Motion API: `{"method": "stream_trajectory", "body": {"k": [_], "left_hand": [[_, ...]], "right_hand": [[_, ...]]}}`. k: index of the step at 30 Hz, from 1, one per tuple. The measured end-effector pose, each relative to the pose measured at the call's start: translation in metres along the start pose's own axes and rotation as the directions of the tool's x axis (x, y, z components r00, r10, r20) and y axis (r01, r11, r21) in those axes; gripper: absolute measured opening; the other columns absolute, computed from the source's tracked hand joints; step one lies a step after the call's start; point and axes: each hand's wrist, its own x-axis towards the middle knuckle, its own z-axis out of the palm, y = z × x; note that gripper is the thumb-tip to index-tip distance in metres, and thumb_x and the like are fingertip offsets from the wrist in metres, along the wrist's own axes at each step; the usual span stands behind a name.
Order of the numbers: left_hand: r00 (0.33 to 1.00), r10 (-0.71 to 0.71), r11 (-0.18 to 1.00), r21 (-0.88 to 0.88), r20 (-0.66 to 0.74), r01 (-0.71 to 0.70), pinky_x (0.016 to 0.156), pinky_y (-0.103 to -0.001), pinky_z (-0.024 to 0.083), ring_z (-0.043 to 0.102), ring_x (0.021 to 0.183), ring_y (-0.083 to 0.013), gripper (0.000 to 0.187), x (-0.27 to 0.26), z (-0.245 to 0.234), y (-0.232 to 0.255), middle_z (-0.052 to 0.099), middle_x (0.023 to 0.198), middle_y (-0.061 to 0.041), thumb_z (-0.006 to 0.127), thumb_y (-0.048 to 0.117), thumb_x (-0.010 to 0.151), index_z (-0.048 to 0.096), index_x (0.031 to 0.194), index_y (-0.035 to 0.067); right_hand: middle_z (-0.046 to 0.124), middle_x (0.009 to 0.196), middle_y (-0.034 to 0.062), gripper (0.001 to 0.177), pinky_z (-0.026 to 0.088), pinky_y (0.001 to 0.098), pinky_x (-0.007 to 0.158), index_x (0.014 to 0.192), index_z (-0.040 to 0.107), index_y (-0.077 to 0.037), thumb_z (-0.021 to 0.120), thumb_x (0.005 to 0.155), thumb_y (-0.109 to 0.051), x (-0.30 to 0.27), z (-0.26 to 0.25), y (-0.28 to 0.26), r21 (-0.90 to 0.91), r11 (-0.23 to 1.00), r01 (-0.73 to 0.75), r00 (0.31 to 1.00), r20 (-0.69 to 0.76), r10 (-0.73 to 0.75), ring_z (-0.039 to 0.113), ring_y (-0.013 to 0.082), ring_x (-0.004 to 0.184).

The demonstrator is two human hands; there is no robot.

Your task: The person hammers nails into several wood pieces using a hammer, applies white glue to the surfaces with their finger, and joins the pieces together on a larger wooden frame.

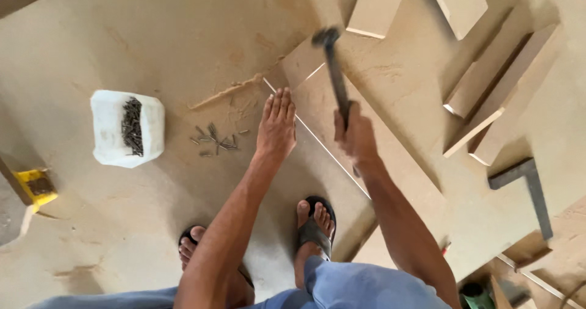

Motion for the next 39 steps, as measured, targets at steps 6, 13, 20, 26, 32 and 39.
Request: {"method": "stream_trajectory", "body": {"k": [6, 13, 20, 26, 32, 39], "left_hand": [[0.999, -0.034, 0.999, -0.029, 0.006, 0.034, 0.129, -0.047, 0.016, 0.025, 0.157, -0.0302, 0.05, -0.02, 0.013, 0.004, 0.032, 0.167, -0.017, 0.052, 0.021, 0.101, 0.05, 0.145, -0.004], [1.0, -0.003, 0.998, 0.056, 0.022, 0.002, 0.127, -0.048, 0.017, 0.026, 0.155, -0.0315, 0.051, -0.02, 0.003, 0.007, 0.033, 0.165, -0.019, 0.053, 0.021, 0.099, 0.051, 0.143, -0.005], [0.999, -0.042, 0.998, -0.053, -0.011, 0.042, 0.13, -0.048, 0.015, 0.026, 0.157, -0.0296, 0.052, -0.024, 0.012, 0.004, 0.032, 0.167, -0.017, 0.057, 0.02, 0.102, 0.05, 0.147, -0.003], [1.0, -0.012, 0.999, 0.042, 0.024, 0.011, 0.127, -0.048, 0.017, 0.025, 0.154, -0.0319, 0.059, -0.004, 0.003, -0.003, 0.032, 0.165, -0.019, 0.061, 0.021, 0.092, 0.051, 0.145, -0.003], [0.999, -0.037, 0.999, -0.01, -0.029, 0.036, 0.128, -0.049, 0.016, 0.024, 0.155, -0.0315, 0.051, -0.018, 0.014, 0.005, 0.031, 0.166, -0.018, 0.058, 0.021, 0.098, 0.054, 0.142, -0.004], [0.999, -0.036, 0.999, 0.018, 0.007, 0.036, 0.13, -0.048, 0.016, 0.025, 0.157, -0.0296, 0.048, -0.021, 0.009, 0.005, 0.031, 0.167, -0.016, 0.057, 0.018, 0.1, 0.055, 0.143, -0.002]], "right_hand": [[0.053, 0.066, -0.0022, 0.03, 0.04, 0.0285, 0.045, 0.121, 0.045, -0.001, 0.049, 0.115, -0.03, -0.061, -0.026, -0.028, -0.145, 0.724, 0.675, 0.694, -0.211, -0.689, 0.051, 0.0092, 0.05], [0.049, 0.061, -0.0009, 0.044, 0.04, 0.0269, 0.045, 0.097, 0.051, -0.005, 0.046, 0.113, -0.045, -0.005, 0.024, 0.025, 0.164, 0.987, 0.005, 0.998, 0.065, -0.016, 0.048, 0.013, 0.047], [0.054, 0.066, 0.0008, 0.029, 0.041, 0.0287, 0.045, 0.1, 0.052, -0.001, 0.048, 0.111, -0.028, -0.06, 0.005, -0.012, 0.159, 0.786, 0.598, 0.796, -0.235, -0.558, 0.05, 0.0116, 0.051], [0.059, 0.067, 0.0069, 0.02, 0.045, 0.0352, 0.048, 0.11, 0.051, 0.003, 0.065, 0.104, -0.009, -0.015, 0.029, -0.007, -0.549, 0.657, 0.517, 0.836, 0.158, -0.526, 0.058, 0.0157, 0.05], [0.055, 0.068, 0.0074, 0.009, 0.043, 0.0352, 0.044, 0.108, 0.051, -0.003, 0.054, 0.113, -0.009, -0.065, 0.008, -0.054, -0.332, 0.655, 0.678, 0.675, -0.069, -0.734, 0.056, 0.0171, 0.054], [0.056, 0.066, 0.0055, 0.034, 0.042, 0.0362, 0.05, 0.112, 0.051, -0.004, 0.05, 0.113, -0.038, -0.005, 0.032, 0.053, -0.766, 0.453, 0.455, 0.823, 0.168, -0.543, 0.058, 0.0231, 0.052]]}}
